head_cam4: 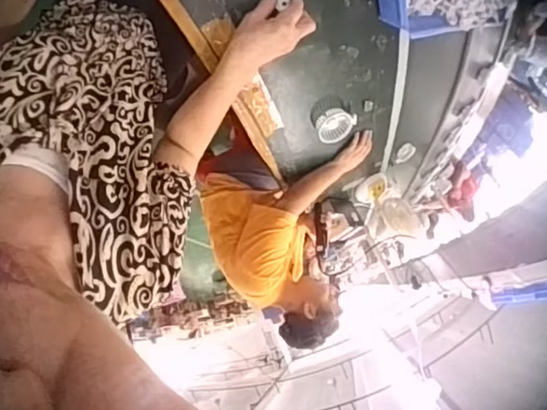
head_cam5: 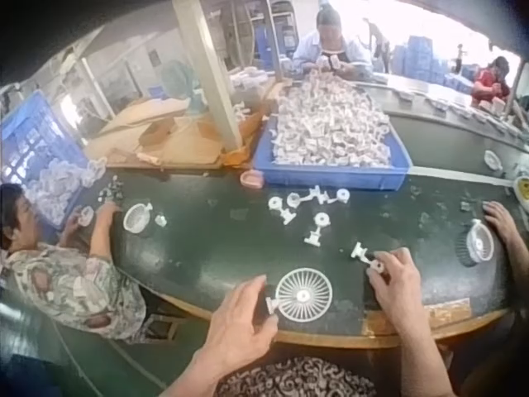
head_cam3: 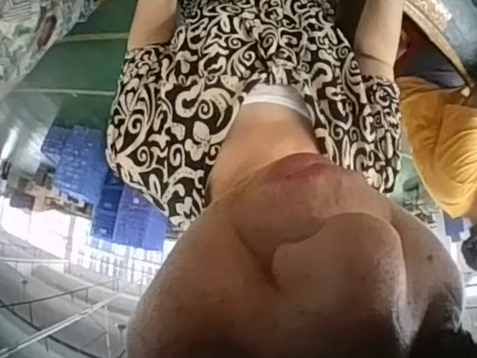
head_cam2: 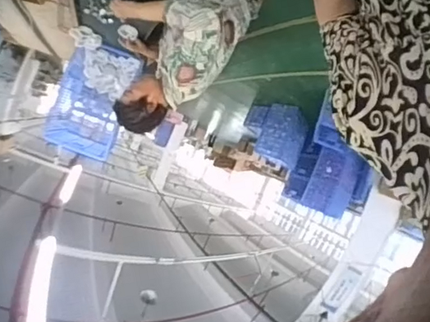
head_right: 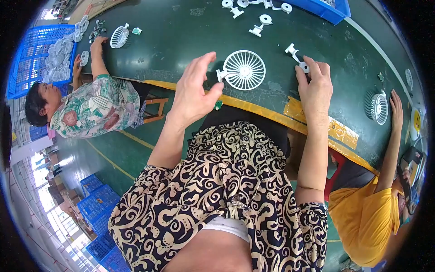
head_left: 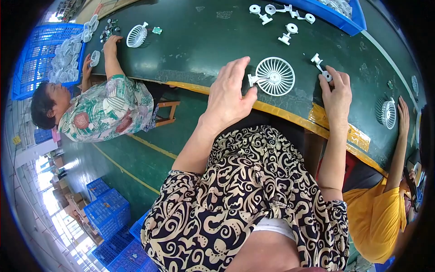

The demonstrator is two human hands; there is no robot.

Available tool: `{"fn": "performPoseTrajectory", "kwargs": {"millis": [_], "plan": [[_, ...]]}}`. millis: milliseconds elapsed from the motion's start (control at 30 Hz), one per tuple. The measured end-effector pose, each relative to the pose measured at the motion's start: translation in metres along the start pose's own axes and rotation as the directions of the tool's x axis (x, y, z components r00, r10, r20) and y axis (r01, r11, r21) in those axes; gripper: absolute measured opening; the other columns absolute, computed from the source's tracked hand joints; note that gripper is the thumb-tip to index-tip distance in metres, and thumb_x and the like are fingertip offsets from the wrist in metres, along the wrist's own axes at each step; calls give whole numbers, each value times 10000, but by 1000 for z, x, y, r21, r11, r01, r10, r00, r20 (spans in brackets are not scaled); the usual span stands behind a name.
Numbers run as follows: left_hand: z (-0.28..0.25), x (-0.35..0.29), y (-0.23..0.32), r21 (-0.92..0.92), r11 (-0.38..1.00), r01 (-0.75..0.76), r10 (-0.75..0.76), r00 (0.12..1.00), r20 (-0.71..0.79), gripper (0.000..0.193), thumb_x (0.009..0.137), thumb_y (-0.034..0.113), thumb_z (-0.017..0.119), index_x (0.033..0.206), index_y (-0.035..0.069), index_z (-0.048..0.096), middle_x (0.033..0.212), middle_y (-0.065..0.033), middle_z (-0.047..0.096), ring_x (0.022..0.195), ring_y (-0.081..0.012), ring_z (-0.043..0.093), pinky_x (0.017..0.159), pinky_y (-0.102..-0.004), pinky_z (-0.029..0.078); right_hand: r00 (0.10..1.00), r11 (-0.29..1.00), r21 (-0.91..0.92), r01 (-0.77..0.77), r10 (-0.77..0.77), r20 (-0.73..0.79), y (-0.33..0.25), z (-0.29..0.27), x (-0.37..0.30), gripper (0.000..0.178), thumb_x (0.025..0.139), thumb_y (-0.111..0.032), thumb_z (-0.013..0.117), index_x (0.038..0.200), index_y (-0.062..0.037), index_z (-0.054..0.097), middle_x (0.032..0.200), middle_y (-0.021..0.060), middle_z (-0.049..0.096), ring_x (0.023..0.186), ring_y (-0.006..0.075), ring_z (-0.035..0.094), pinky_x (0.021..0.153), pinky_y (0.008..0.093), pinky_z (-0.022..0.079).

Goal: Assembling small plastic fan components on an industrial production line.

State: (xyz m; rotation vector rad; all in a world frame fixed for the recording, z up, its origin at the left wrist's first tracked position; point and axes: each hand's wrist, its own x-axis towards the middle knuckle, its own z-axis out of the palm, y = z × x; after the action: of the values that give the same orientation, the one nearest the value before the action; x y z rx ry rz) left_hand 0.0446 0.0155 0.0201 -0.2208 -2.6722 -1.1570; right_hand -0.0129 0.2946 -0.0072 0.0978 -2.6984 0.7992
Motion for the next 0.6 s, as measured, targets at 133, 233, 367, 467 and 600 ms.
{"fn": "performPoseTrajectory", "kwargs": {"millis": [133,233,367,467,600], "plan": [[6,-2,-12,120,993,-19,16,999,31,444,824,90,668,1258,45,587,1067,-115,681,935,-309,620,848,-441,493,999,999,-33,-36,37,18,-3,-4,1,312,860,-160,750,1150,-56,703,965,117,636,740,231,653,733,366,539],[11,-1,-15,145,989,28,-39,996,76,398,831,95,669,1221,41,608,885,-99,683,861,-305,626,785,-437,502,999,1000,-17,-23,24,48,-15,-10,-1,325,833,-170,771,1127,-47,708,907,111,640,687,203,641,672,345,535],[14,-3,-14,186,982,44,-34,998,-57,327,851,126,691,1164,46,643,691,-75,645,722,-298,617,684,-443,499,981,949,260,178,-192,30,-69,-1,-15,309,808,-148,793,1095,-68,710,986,104,677,649,213,658,599,343,544],[12,0,-8,222,972,77,-66,996,-56,206,835,118,691,1016,19,681,723,-115,678,741,-334,623,696,-458,492,955,932,222,286,-297,16,-89,20,-21,275,799,-135,805,1048,-57,717,973,86,677,655,203,636,587,325,528],[13,3,-11,210,976,60,-47,997,-69,119,842,122,691,919,33,708,705,-113,678,713,-340,626,681,-458,494,940,942,28,335,-336,66,-87,38,-23,282,795,-151,778,1048,-67,685,959,80,614,836,260,677,663,372,559]]}}
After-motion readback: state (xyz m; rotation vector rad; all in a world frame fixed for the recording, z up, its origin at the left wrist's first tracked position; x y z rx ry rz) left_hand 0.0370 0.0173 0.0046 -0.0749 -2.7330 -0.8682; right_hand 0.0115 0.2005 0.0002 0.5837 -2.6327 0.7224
